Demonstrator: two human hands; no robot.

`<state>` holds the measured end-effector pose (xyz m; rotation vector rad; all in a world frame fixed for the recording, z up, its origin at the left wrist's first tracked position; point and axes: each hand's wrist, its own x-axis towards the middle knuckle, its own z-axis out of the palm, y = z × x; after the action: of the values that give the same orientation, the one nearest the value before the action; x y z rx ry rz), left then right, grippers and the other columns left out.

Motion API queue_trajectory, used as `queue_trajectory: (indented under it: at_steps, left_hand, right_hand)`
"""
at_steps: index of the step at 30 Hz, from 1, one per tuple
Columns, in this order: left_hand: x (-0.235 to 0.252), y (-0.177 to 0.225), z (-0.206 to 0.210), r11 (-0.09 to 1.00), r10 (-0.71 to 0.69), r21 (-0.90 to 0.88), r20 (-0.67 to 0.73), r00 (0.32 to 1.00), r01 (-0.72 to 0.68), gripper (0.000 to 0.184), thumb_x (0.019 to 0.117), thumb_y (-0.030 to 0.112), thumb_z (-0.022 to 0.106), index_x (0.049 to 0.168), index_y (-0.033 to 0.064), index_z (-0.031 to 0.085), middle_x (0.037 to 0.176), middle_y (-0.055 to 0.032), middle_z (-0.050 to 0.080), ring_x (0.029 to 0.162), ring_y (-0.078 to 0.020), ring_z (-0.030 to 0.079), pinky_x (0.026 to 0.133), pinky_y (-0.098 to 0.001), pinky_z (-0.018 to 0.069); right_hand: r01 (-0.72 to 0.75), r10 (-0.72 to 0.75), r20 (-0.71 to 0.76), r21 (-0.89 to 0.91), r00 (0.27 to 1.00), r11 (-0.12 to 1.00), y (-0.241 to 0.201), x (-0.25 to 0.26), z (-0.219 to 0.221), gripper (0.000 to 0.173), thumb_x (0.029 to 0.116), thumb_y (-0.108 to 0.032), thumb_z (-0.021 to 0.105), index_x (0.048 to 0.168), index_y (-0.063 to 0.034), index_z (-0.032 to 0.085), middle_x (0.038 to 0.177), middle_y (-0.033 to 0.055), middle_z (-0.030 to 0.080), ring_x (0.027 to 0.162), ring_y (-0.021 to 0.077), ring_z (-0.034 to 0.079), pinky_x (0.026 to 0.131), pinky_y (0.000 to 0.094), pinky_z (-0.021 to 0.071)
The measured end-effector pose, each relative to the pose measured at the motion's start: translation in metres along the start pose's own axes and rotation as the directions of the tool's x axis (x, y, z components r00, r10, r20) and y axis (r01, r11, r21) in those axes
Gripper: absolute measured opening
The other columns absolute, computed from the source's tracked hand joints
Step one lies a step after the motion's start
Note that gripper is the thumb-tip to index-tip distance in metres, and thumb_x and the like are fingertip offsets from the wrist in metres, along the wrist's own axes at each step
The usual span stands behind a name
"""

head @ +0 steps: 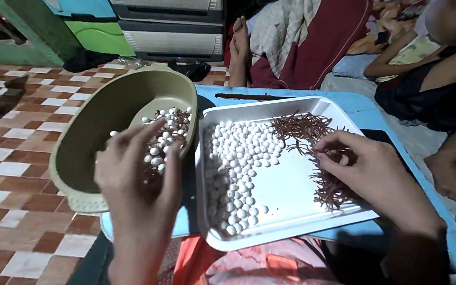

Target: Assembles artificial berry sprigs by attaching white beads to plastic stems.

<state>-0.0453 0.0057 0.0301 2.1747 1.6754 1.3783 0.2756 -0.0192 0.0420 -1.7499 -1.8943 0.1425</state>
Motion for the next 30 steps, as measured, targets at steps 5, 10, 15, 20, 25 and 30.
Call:
queue_trajectory:
  at_steps: [5, 10, 15, 20, 25, 30]
  left_hand:
    - [-0.013, 0.029, 0.034, 0.962, 0.193, -0.238, 0.235, 0.953, -0.136, 0.035, 0.0948, 0.021, 0.065, 0.128, 0.0107, 0.070, 0.122, -0.0077, 0.068, 0.113, -0.0266, 0.064, 0.100, -0.0650, 0.0406]
    - [-0.018, 0.047, 0.049, 0.893, 0.387, -0.399, 0.448, 0.806, -0.206, 0.035, 0.0948, 0.033, 0.066, 0.122, 0.0134, 0.075, 0.107, 0.0032, 0.075, 0.108, -0.0138, 0.069, 0.111, -0.0657, 0.0347]
    - [-0.017, 0.050, 0.048, 0.888, 0.354, -0.433, 0.436, 0.828, -0.152, 0.018, 0.0945, 0.025, 0.067, 0.095, 0.0117, 0.080, 0.083, 0.0055, 0.074, 0.086, -0.0058, 0.072, 0.112, -0.0497, 0.0415]
    - [-0.020, 0.045, 0.047, 0.903, 0.274, -0.423, 0.431, 0.860, -0.075, 0.021, 0.0986, 0.024, 0.061, 0.096, 0.0152, 0.080, 0.081, 0.0113, 0.074, 0.078, 0.0016, 0.069, 0.110, -0.0447, 0.0442]
    - [-0.018, 0.044, 0.042, 0.935, 0.213, -0.344, 0.348, 0.913, -0.087, 0.024, 0.0997, 0.026, 0.059, 0.099, 0.0142, 0.080, 0.087, 0.0088, 0.074, 0.088, -0.0032, 0.070, 0.106, -0.0450, 0.0467]
    - [-0.017, 0.037, 0.039, 0.950, 0.172, -0.306, 0.350, 0.921, -0.062, 0.020, 0.0967, 0.026, 0.061, 0.098, 0.0168, 0.079, 0.086, 0.0116, 0.071, 0.087, -0.0008, 0.066, 0.090, -0.0307, 0.0520]
  right_hand:
    - [0.095, -0.127, 0.079, 0.325, 0.989, 0.941, 0.002, -0.011, -0.008, 0.017, 0.0833, -0.017, 0.071, 0.100, -0.0185, 0.069, 0.091, -0.0127, 0.070, 0.072, -0.0042, 0.064, 0.060, 0.0136, 0.0547]
    - [0.179, -0.315, 0.162, 0.553, 0.935, 0.814, -0.015, -0.011, 0.005, 0.013, 0.0892, -0.019, 0.070, 0.102, -0.0200, 0.071, 0.092, -0.0123, 0.071, 0.079, -0.0037, 0.067, 0.067, 0.0128, 0.0573]
    - [0.209, -0.336, 0.141, 0.548, 0.931, 0.810, -0.026, -0.012, 0.010, 0.014, 0.0912, -0.019, 0.068, 0.105, -0.0176, 0.071, 0.095, -0.0108, 0.072, 0.081, -0.0049, 0.067, 0.071, 0.0114, 0.0565]
    - [0.180, -0.228, 0.102, 0.351, 0.968, 0.919, -0.012, -0.013, 0.000, 0.013, 0.0919, -0.022, 0.067, 0.104, -0.0188, 0.072, 0.093, -0.0131, 0.070, 0.075, -0.0069, 0.064, 0.063, 0.0106, 0.0541]
    - [0.102, -0.102, 0.017, -0.023, 0.995, 0.995, -0.009, -0.016, -0.009, 0.020, 0.0948, -0.020, 0.065, 0.106, -0.0122, 0.079, 0.120, 0.0096, 0.069, 0.097, 0.0221, 0.067, 0.080, 0.0431, 0.0545]
    - [0.233, -0.226, 0.102, -0.062, 0.969, 0.970, -0.027, -0.020, 0.014, 0.030, 0.0919, -0.015, 0.056, 0.109, -0.0169, 0.080, 0.137, 0.0171, 0.062, 0.119, 0.0445, 0.059, 0.085, 0.0639, 0.0489]
